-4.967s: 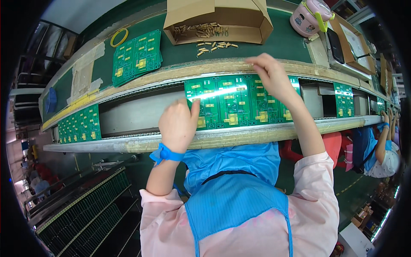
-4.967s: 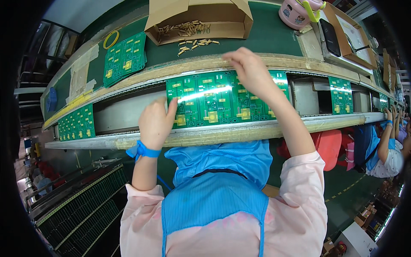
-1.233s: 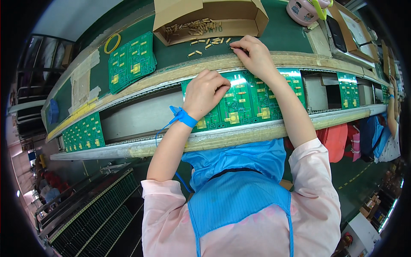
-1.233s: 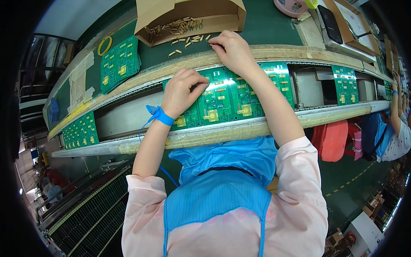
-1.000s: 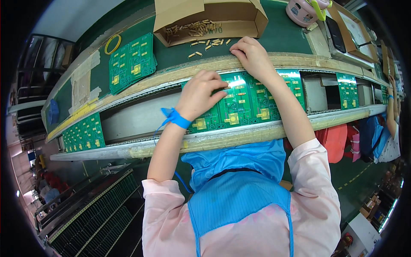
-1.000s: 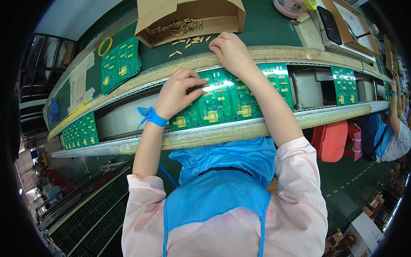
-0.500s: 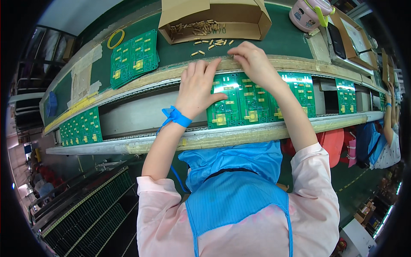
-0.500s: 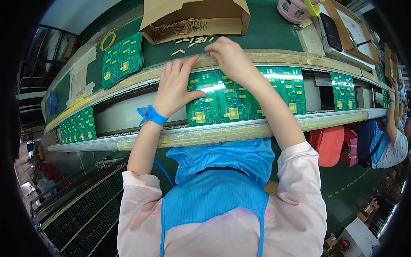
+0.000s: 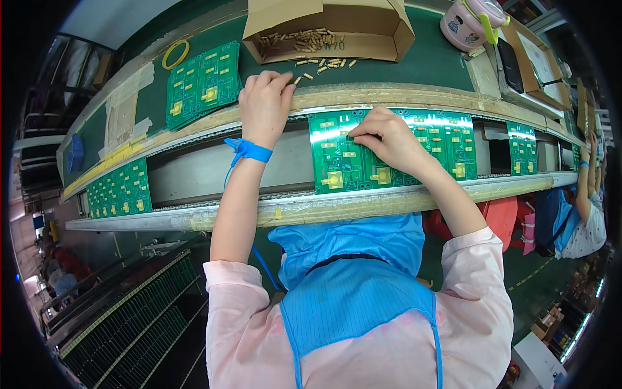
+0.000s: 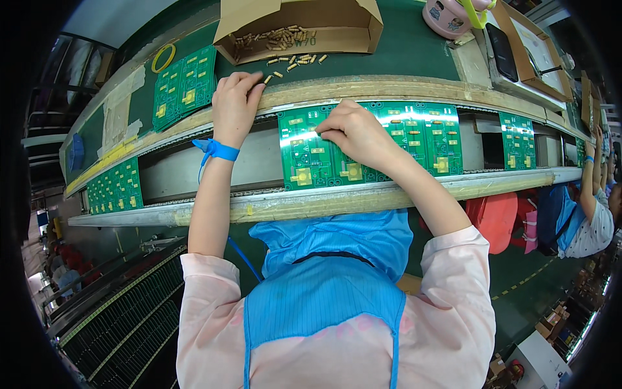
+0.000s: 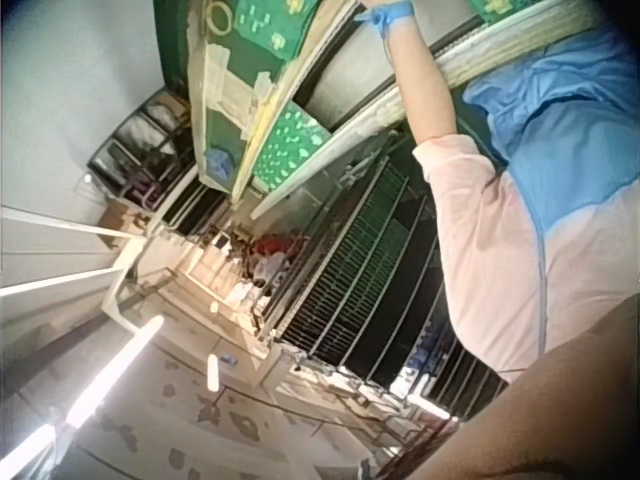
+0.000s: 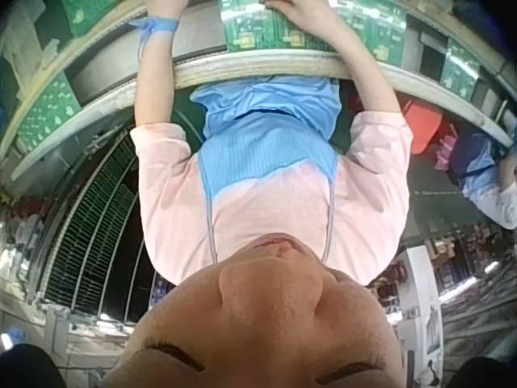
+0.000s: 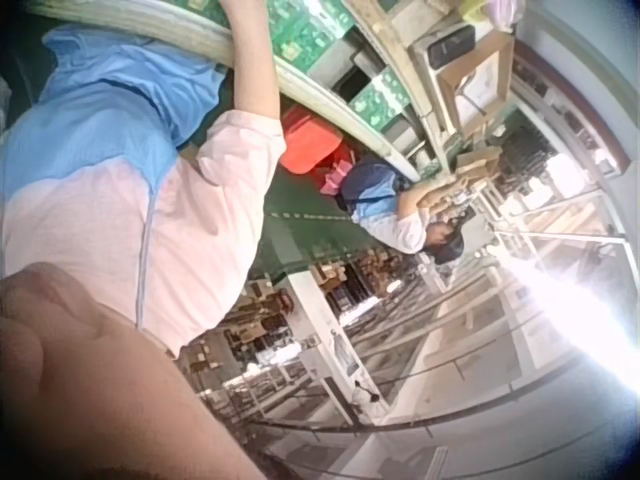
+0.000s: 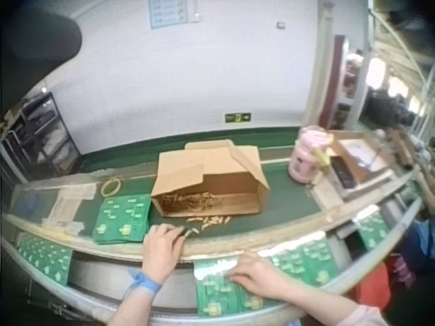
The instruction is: The person places small cylindrical components onto green circuit boards moving along a conveyor belt. They pick components from a cardboard box and insert them into specific slots on the boards, then push the boards forward to the next station.
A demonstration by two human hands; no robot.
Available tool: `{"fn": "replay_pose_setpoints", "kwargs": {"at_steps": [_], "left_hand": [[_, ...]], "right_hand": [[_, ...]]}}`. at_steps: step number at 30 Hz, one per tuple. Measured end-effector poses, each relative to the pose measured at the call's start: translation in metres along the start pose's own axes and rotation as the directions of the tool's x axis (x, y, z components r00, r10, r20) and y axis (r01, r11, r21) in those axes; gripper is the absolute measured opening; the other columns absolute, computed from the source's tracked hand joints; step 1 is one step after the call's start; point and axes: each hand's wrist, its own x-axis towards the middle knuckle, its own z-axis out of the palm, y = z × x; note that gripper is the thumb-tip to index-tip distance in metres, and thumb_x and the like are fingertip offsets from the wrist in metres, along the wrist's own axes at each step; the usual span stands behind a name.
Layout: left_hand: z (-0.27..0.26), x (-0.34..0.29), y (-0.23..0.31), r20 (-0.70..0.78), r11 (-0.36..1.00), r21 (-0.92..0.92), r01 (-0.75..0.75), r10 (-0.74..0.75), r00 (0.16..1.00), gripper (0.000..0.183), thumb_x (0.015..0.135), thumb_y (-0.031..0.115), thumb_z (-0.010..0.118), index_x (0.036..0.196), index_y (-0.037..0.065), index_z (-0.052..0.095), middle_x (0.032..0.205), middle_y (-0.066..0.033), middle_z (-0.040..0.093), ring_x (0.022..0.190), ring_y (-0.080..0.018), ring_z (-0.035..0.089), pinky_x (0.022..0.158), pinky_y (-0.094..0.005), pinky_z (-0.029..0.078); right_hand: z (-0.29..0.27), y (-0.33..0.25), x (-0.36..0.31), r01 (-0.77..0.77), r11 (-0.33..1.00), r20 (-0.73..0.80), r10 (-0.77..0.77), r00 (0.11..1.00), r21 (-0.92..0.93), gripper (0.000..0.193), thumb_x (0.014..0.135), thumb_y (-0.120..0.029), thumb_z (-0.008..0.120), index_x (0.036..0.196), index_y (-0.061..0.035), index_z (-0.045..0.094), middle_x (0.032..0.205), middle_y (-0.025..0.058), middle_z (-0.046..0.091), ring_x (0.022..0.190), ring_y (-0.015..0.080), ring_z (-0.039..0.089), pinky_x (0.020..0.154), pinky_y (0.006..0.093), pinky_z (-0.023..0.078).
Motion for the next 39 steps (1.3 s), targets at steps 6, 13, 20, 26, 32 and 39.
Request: {"fn": "replay_pose_setpoints", "kwargs": {"at_steps": [6, 13, 20, 26, 32, 39], "left_hand": [[0.007, 0.002, 0.004, 0.026, 0.999, -0.048, 0.004, -0.003, 1.000, 0.019, 0.087, 0.018, 0.067, 0.102, 0.008, 0.073, 0.099, -0.0062, 0.065, 0.094, -0.0284, 0.058, 0.081, -0.0407, 0.047], [0.009, 0.002, -0.001, 0.025, 0.991, -0.134, 0.017, -0.014, 1.000, 0.014, 0.086, 0.008, 0.065, 0.098, 0.005, 0.071, 0.096, -0.0097, 0.063, 0.092, -0.0310, 0.057, 0.081, -0.0401, 0.047], [-0.017, -0.004, 0.006, 0.099, 0.974, -0.217, -0.066, 0.089, 0.991, 0.014, 0.087, 0.002, 0.061, 0.099, 0.002, 0.068, 0.089, -0.0126, 0.056, 0.088, -0.0305, 0.056, 0.080, -0.0386, 0.046], [-0.022, -0.030, 0.021, 0.193, 0.844, -0.536, 0.024, 0.095, 0.977, 0.012, 0.087, -0.002, 0.061, 0.098, 0.000, 0.068, 0.097, -0.0099, 0.061, 0.089, -0.0238, 0.061, 0.076, -0.0318, 0.050], [-0.015, -0.043, 0.022, 0.279, 0.759, -0.635, 0.145, 0.050, 0.959, 0.016, 0.085, -0.001, 0.066, 0.100, 0.000, 0.070, 0.098, -0.0094, 0.067, 0.088, -0.0201, 0.066, 0.076, -0.0295, 0.053], [-0.008, -0.046, 0.025, 0.225, 0.738, -0.665, 0.110, 0.059, 0.972, 0.018, 0.084, 0.000, 0.067, 0.102, 0.001, 0.072, 0.097, -0.0101, 0.070, 0.087, -0.0201, 0.067, 0.075, -0.0285, 0.054]], "right_hand": [[0.007, 0.000, -0.001, 0.013, 1.000, -0.056, -0.014, 0.998, -0.028, 0.010, 0.081, -0.008, 0.071, 0.089, -0.0034, 0.073, 0.084, 0.0084, 0.068, 0.087, 0.0272, 0.060, 0.080, 0.0381, 0.049], [0.009, 0.000, -0.002, 0.073, 0.996, -0.067, -0.076, 0.995, -0.045, 0.010, 0.078, -0.005, 0.073, 0.089, -0.0036, 0.072, 0.084, 0.0082, 0.067, 0.086, 0.0269, 0.060, 0.078, 0.0373, 0.049], [0.012, -0.007, -0.002, 0.153, 0.974, -0.028, -0.160, 0.987, -0.168, 0.012, 0.076, -0.007, 0.073, 0.088, -0.0055, 0.072, 0.083, 0.0060, 0.065, 0.086, 0.0254, 0.060, 0.080, 0.0368, 0.048], [0.016, -0.011, -0.001, 0.090, 0.971, -0.056, -0.105, 0.993, -0.220, 0.008, 0.076, -0.009, 0.072, 0.084, -0.0059, 0.071, 0.083, 0.0044, 0.064, 0.086, 0.0246, 0.059, 0.081, 0.0372, 0.047], [0.014, -0.013, 0.002, 0.073, 0.971, -0.024, -0.081, 0.996, -0.226, 0.005, 0.076, -0.009, 0.072, 0.080, -0.0059, 0.070, 0.082, 0.0049, 0.064, 0.087, 0.0254, 0.058, 0.082, 0.0381, 0.046], [-0.002, -0.024, 0.014, 0.037, 0.952, 0.198, 0.025, 0.980, -0.303, 0.006, 0.079, -0.010, 0.067, 0.081, -0.0066, 0.072, 0.085, 0.0063, 0.066, 0.092, 0.0270, 0.059, 0.083, 0.0395, 0.048]]}}
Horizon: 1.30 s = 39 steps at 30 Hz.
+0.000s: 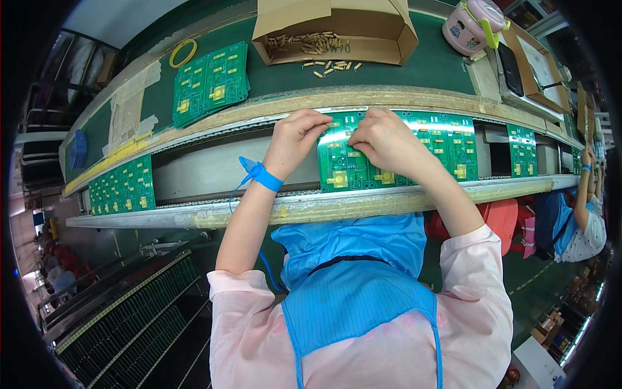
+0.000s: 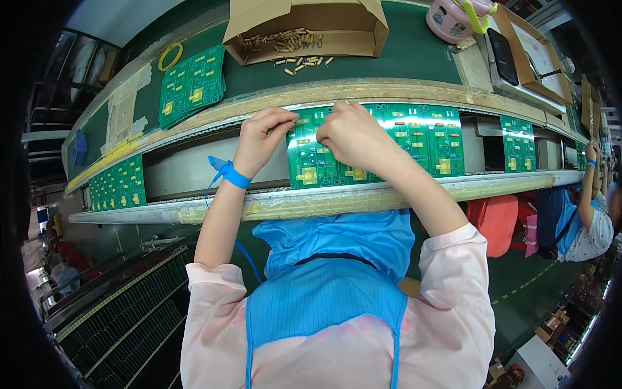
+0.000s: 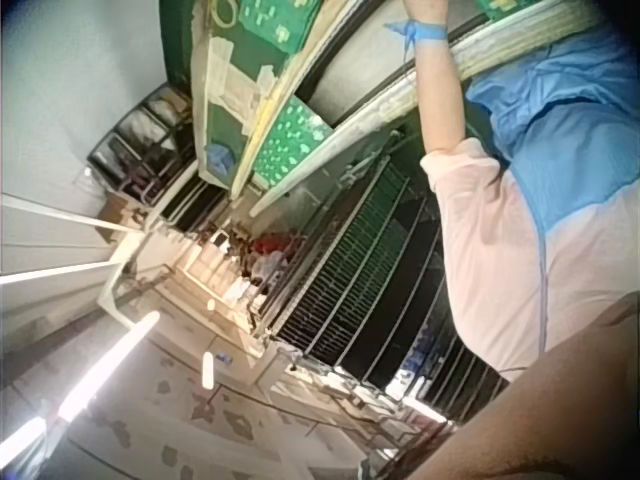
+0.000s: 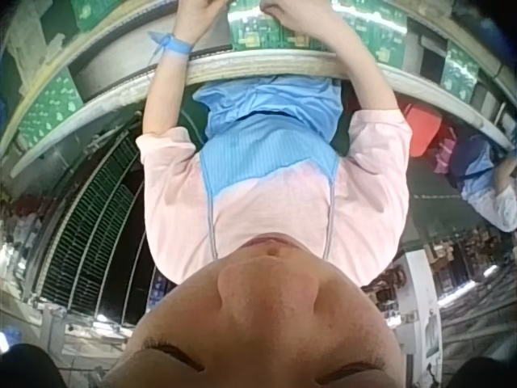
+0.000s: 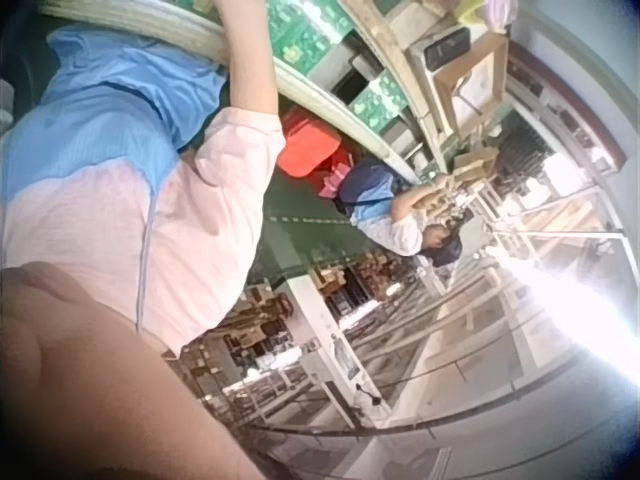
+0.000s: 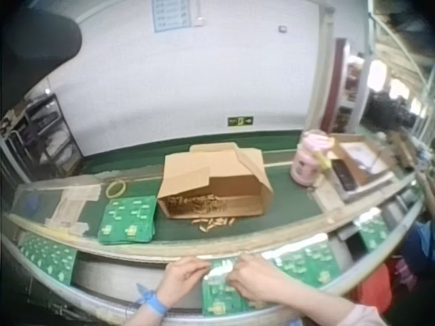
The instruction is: The person places small cylindrical components onto green circuit boards moving along a conveyor belt. They pick components from a cardboard box and insert them into specific slots on the boards, then push the boards forward to the next station.
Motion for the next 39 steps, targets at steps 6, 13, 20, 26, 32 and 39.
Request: {"fn": "replay_pose_setpoints", "kwargs": {"at_steps": [6, 13, 20, 26, 32, 39], "left_hand": [[0.001, -0.002, -0.001, -0.024, 1.000, -0.023, 0.016, -0.016, 1.000, 0.017, 0.084, 0.002, 0.068, 0.101, 0.002, 0.072, 0.097, -0.0104, 0.071, 0.086, -0.0204, 0.068, 0.076, -0.0290, 0.053], [0.001, -0.002, -0.006, 0.003, 0.998, 0.048, -0.038, 0.038, 0.999, 0.015, 0.081, 0.002, 0.071, 0.096, 0.004, 0.075, 0.090, -0.0092, 0.071, 0.085, -0.0213, 0.065, 0.076, -0.0309, 0.051], [0.002, -0.001, -0.006, 0.019, 0.998, 0.061, -0.029, 0.028, 0.999, 0.017, 0.079, 0.002, 0.072, 0.095, 0.005, 0.076, 0.086, -0.0086, 0.071, 0.083, -0.0213, 0.064, 0.074, -0.0308, 0.050], [0.000, -0.002, -0.005, 0.044, 0.998, 0.047, -0.036, 0.034, 0.998, 0.018, 0.078, -0.001, 0.072, 0.095, 0.005, 0.075, 0.087, -0.0090, 0.071, 0.082, -0.0220, 0.064, 0.074, -0.0311, 0.051], [0.001, -0.001, -0.002, 0.036, 0.993, 0.098, -0.070, 0.066, 0.997, 0.018, 0.078, -0.001, 0.071, 0.095, 0.005, 0.075, 0.087, -0.0095, 0.071, 0.082, -0.0233, 0.064, 0.074, -0.0321, 0.051], [0.002, 0.000, -0.003, 0.033, 0.989, 0.123, -0.081, 0.078, 0.996, 0.018, 0.079, 0.000, 0.072, 0.095, 0.006, 0.075, 0.089, -0.0088, 0.070, 0.084, -0.0240, 0.063, 0.075, -0.0330, 0.051]], "right_hand": [[-0.016, 0.036, 0.048, -0.145, 0.987, -0.243, 0.158, 0.957, 0.068, 0.014, 0.084, -0.011, 0.063, 0.092, -0.0058, 0.073, 0.104, 0.0083, 0.068, 0.104, 0.0277, 0.058, 0.087, 0.0394, 0.050], [0.020, 0.075, 0.062, -0.080, 0.983, -0.577, -0.032, 0.816, -0.168, 0.019, 0.085, -0.007, 0.061, 0.101, -0.0060, 0.072, 0.100, 0.0071, 0.065, 0.102, 0.0271, 0.058, 0.088, 0.0393, 0.050], [0.018, 0.075, 0.056, -0.059, 0.998, -0.572, 0.037, 0.820, -0.021, 0.014, 0.085, -0.004, 0.064, 0.098, -0.0029, 0.070, 0.098, 0.0088, 0.065, 0.097, 0.0280, 0.059, 0.085, 0.0376, 0.049], [0.019, 0.073, 0.054, -0.055, 0.998, -0.576, 0.047, 0.816, 0.003, 0.014, 0.086, -0.003, 0.063, 0.098, -0.0024, 0.070, 0.095, 0.0092, 0.063, 0.096, 0.0282, 0.059, 0.084, 0.0373, 0.049], [0.020, 0.071, 0.057, -0.068, 0.997, -0.540, 0.045, 0.841, -0.022, 0.015, 0.086, -0.001, 0.062, 0.100, -0.0019, 0.070, 0.094, 0.0096, 0.061, 0.096, 0.0281, 0.057, 0.085, 0.0371, 0.048], [0.025, 0.072, 0.057, -0.081, 0.997, -0.577, 0.070, 0.814, 0.005, 0.015, 0.087, -0.002, 0.061, 0.099, -0.0022, 0.070, 0.093, 0.0095, 0.060, 0.095, 0.0281, 0.058, 0.084, 0.0372, 0.048]]}}
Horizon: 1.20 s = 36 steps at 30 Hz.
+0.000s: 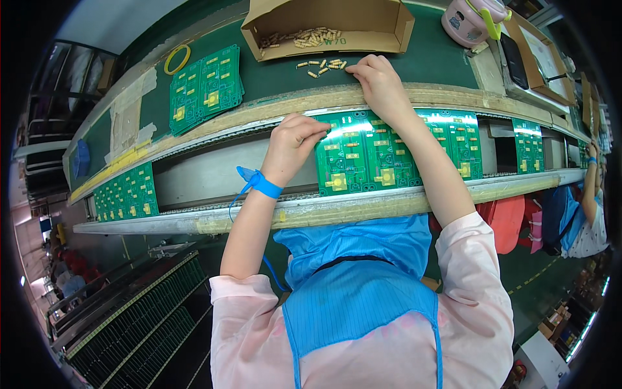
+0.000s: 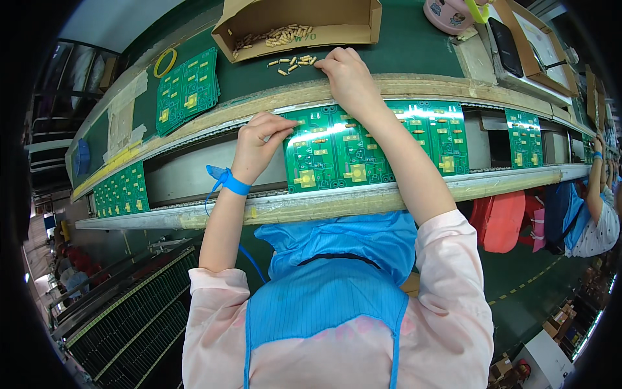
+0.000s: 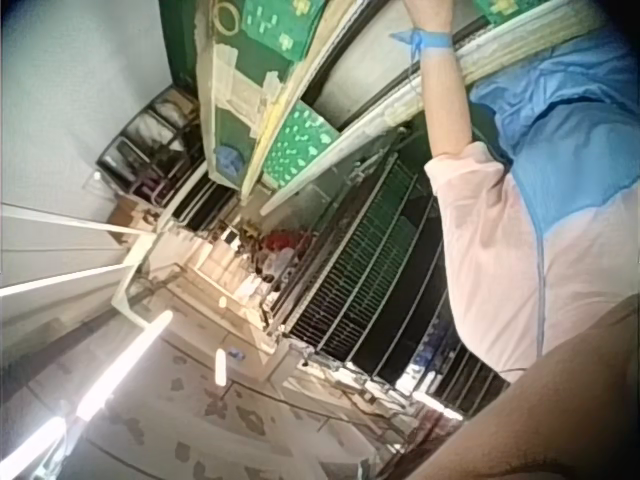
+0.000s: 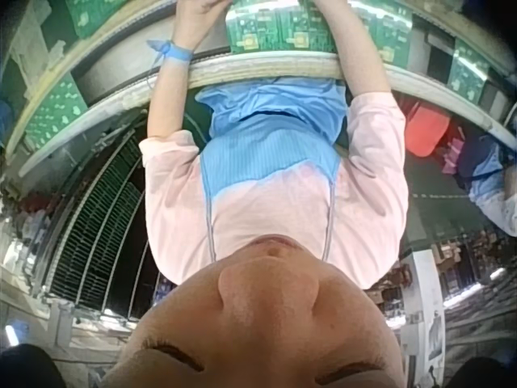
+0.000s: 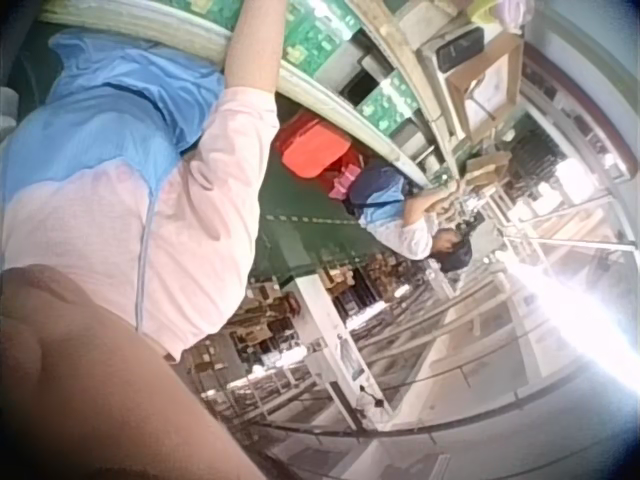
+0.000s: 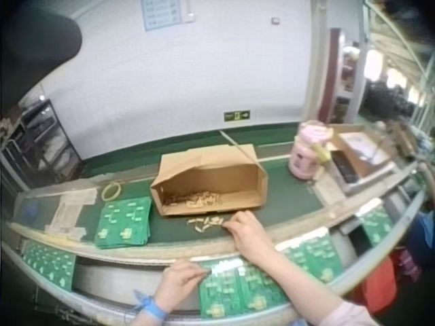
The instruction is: The person places small cylindrical components onto green circuit boards moving along a conveyor belt. They pick components from a cardboard box and insert them into specific slots on the boards, then push the boards forward to the next station.
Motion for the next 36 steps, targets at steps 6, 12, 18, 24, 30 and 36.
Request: {"fn": "replay_pose_setpoints", "kwargs": {"at_steps": [6, 12, 18, 24, 30, 36], "left_hand": [[0.004, -0.001, 0.003, 0.026, 0.999, 0.046, -0.029, 0.028, 0.999, 0.018, 0.079, 0.002, 0.072, 0.096, 0.007, 0.075, 0.089, -0.0077, 0.066, 0.087, -0.0252, 0.060, 0.076, -0.0344, 0.049], [0.006, 0.000, 0.006, 0.046, 0.992, 0.113, -0.063, 0.059, 0.997, 0.019, 0.078, 0.003, 0.073, 0.097, 0.008, 0.075, 0.086, -0.0063, 0.062, 0.084, -0.0252, 0.057, 0.075, -0.0347, 0.047], [0.007, 0.001, 0.008, 0.031, 0.996, 0.084, -0.026, 0.023, 0.999, 0.013, 0.077, 0.004, 0.073, 0.090, 0.006, 0.073, 0.087, -0.0065, 0.063, 0.087, -0.0248, 0.057, 0.077, -0.0352, 0.047], [0.005, 0.001, 0.008, 0.059, 0.987, 0.137, -0.080, 0.073, 0.996, 0.010, 0.077, 0.003, 0.072, 0.086, 0.005, 0.070, 0.089, -0.0067, 0.063, 0.089, -0.0256, 0.058, 0.078, -0.0371, 0.047], [-0.004, 0.000, 0.025, 0.119, 0.951, 0.291, -0.108, 0.076, 0.990, 0.020, 0.078, 0.006, 0.071, 0.098, 0.006, 0.071, 0.103, -0.0086, 0.062, 0.095, -0.0285, 0.057, 0.084, -0.0389, 0.047], [-0.036, -0.035, 0.021, -0.020, 0.934, 0.349, 0.084, -0.082, 0.996, 0.049, 0.086, 0.010, 0.064, 0.133, 0.007, 0.054, 0.139, -0.0185, 0.048, 0.129, -0.0383, 0.044, 0.109, -0.0468, 0.034]], "right_hand": [[0.000, 0.000, -0.001, -0.011, 1.000, -0.013, 0.012, 1.000, 0.018, 0.014, 0.087, -0.003, 0.061, 0.099, -0.0027, 0.070, 0.093, 0.0095, 0.060, 0.095, 0.0280, 0.058, 0.083, 0.0374, 0.048], [0.000, -0.001, -0.001, -0.014, 1.000, -0.014, 0.014, 1.000, 0.022, 0.014, 0.087, -0.003, 0.061, 0.098, -0.0031, 0.070, 0.093, 0.0094, 0.060, 0.095, 0.0280, 0.058, 0.084, 0.0376, 0.048], [0.000, 0.002, -0.001, -0.012, 0.999, -0.010, 0.012, 1.000, 0.034, 0.013, 0.087, -0.003, 0.061, 0.097, -0.0033, 0.070, 0.092, 0.0091, 0.060, 0.094, 0.0280, 0.057, 0.083, 0.0375, 0.048], [0.000, 0.001, -0.001, -0.010, 0.999, -0.005, 0.011, 1.000, 0.044, 0.012, 0.087, -0.002, 0.061, 0.096, -0.0030, 0.069, 0.092, 0.0092, 0.060, 0.094, 0.0284, 0.057, 0.083, 0.0374, 0.048], [-0.002, -0.001, 0.002, -0.005, 0.999, -0.012, 0.005, 1.000, 0.040, 0.009, 0.088, -0.002, 0.059, 0.094, -0.0013, 0.065, 0.095, 0.0110, 0.060, 0.096, 0.0305, 0.057, 0.084, 0.0390, 0.048], [-0.026, 0.000, 0.005, -0.207, 0.934, -0.051, 0.231, 0.972, 0.290, 0.010, 0.095, 0.000, 0.050, 0.100, -0.0019, 0.059, 0.092, 0.0078, 0.059, 0.081, 0.0177, 0.059, 0.073, 0.0300, 0.048]]}}
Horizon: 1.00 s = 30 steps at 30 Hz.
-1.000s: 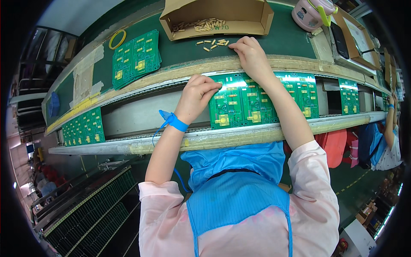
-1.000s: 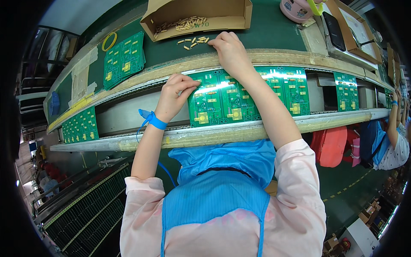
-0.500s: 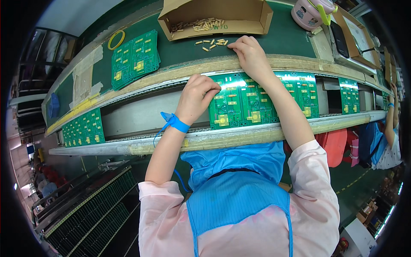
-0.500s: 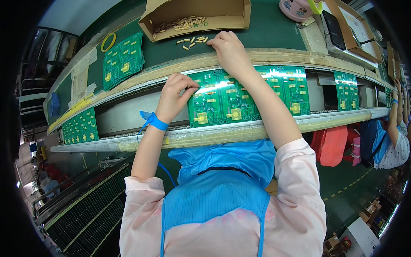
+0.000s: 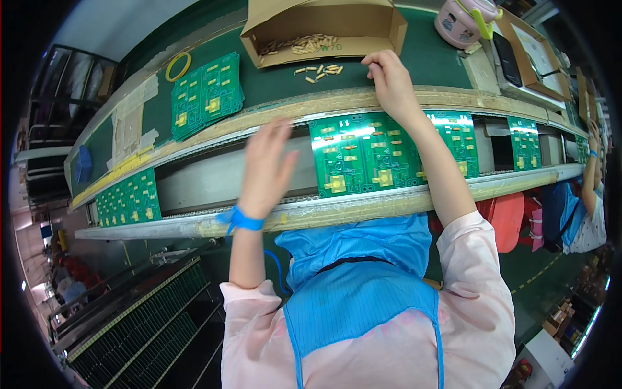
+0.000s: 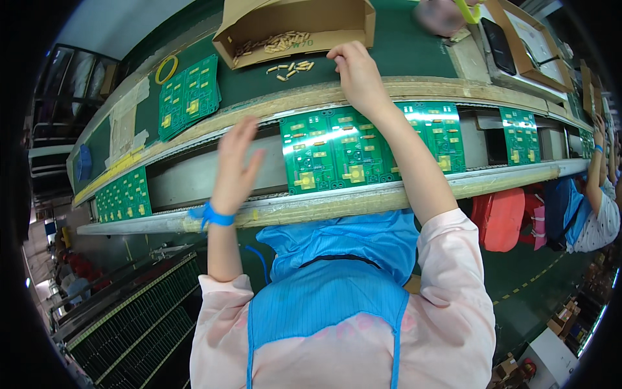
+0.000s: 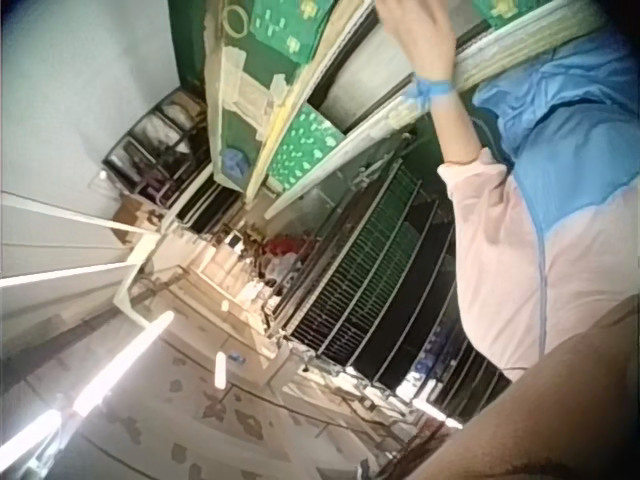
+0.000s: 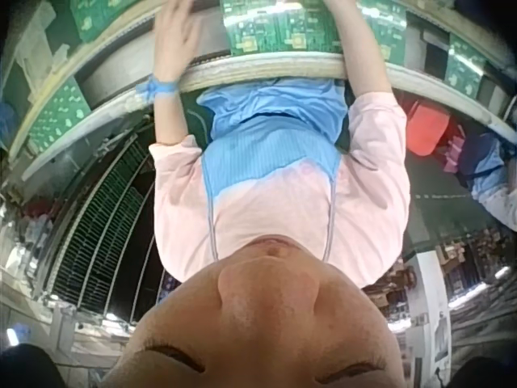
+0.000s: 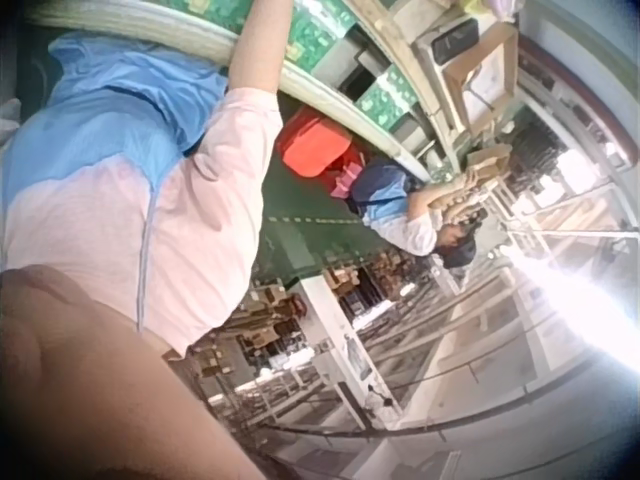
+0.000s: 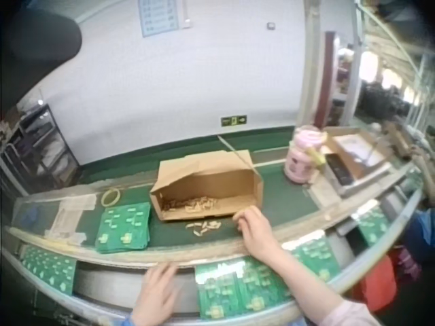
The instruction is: The person places small cylindrical components onto green circuit boards moving along a conveyor belt. They pick components from a cardboard box and insert them into specific slots on the boards, then push the boards forward to the next station.
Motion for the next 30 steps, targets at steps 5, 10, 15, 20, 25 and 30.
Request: {"fn": "replay_pose_setpoints", "kwargs": {"at_steps": [5, 10, 15, 20, 25, 30], "left_hand": [[-0.074, -0.086, -0.124, -0.305, 0.659, 0.639, 0.397, -0.257, 0.917, 0.052, 0.088, 0.024, 0.065, 0.132, 0.000, 0.052, 0.138, -0.0238, 0.049, 0.134, -0.0447, 0.036, 0.113, -0.0551, 0.026], [-0.110, -0.148, -0.205, -0.521, 0.176, 0.667, 0.724, -0.584, 0.622, 0.066, 0.086, 0.034, 0.068, 0.131, -0.006, 0.040, 0.136, -0.0293, 0.042, 0.126, -0.0498, 0.041, 0.096, -0.0556, 0.045], [-0.115, -0.155, -0.218, -0.446, 0.226, 0.693, 0.685, -0.611, 0.654, 0.031, 0.084, 0.013, 0.063, 0.105, -0.005, 0.048, 0.112, -0.0273, 0.054, 0.107, -0.0417, 0.056, 0.088, -0.0493, 0.051], [-0.110, -0.139, -0.192, -0.447, 0.218, 0.672, 0.707, -0.642, 0.623, 0.009, 0.084, 0.002, 0.056, 0.092, -0.002, 0.060, 0.095, -0.0238, 0.066, 0.086, -0.0383, 0.069, 0.073, -0.0454, 0.057], [-0.101, -0.118, -0.147, -0.341, 0.187, 0.787, 0.588, -0.662, 0.667, 0.013, 0.091, 0.007, 0.053, 0.098, 0.001, 0.061, 0.092, -0.0163, 0.069, 0.082, -0.0291, 0.071, 0.068, -0.0382, 0.060], [-0.076, -0.103, -0.100, -0.302, 0.249, 0.801, 0.544, -0.617, 0.727, 0.019, 0.085, 0.010, 0.058, 0.099, -0.002, 0.064, 0.090, -0.0169, 0.069, 0.077, -0.0260, 0.072, 0.062, -0.0338, 0.059]], "right_hand": [[-0.027, -0.083, -0.030, -0.223, 0.821, 0.164, 0.159, 0.974, 0.526, 0.013, 0.096, 0.000, 0.048, 0.104, -0.0037, 0.057, 0.088, 0.0044, 0.060, 0.071, 0.0094, 0.057, 0.064, 0.0256, 0.048], [-0.018, -0.118, -0.097, -0.323, 0.815, 0.569, -0.010, 0.822, 0.481, 0.019, 0.093, 0.000, 0.052, 0.110, -0.0004, 0.062, 0.088, 0.0103, 0.064, 0.076, 0.0152, 0.065, 0.068, 0.0295, 0.052], [0.008, -0.106, -0.139, -0.218, 0.911, 0.585, -0.031, 0.811, 0.350, 0.020, 0.090, 0.002, 0.056, 0.108, 0.0013, 0.065, 0.096, 0.0149, 0.068, 0.084, 0.0229, 0.069, 0.074, 0.0312, 0.055], [0.013, -0.109, -0.157, -0.176, 0.917, 0.516, -0.038, 0.856, 0.359, 0.018, 0.090, 0.002, 0.059, 0.106, 0.0018, 0.066, 0.102, 0.0163, 0.070, 0.089, 0.0237, 0.070, 0.076, 0.0315, 0.056], [0.007, -0.103, -0.165, -0.384, 0.819, 0.558, 0.096, 0.824, 0.426, 0.017, 0.092, 0.003, 0.057, 0.106, 0.0020, 0.066, 0.101, 0.0141, 0.071, 0.088, 0.0211, 0.071, 0.077, 0.0313, 0.057], [0.007, -0.107, -0.165, -0.543, 0.680, 0.592, 0.195, 0.782, 0.493, 0.017, 0.095, 0.003, 0.053, 0.107, 0.0034, 0.065, 0.105, 0.0121, 0.070, 0.089, 0.0179, 0.070, 0.079, 0.0292, 0.057]]}}
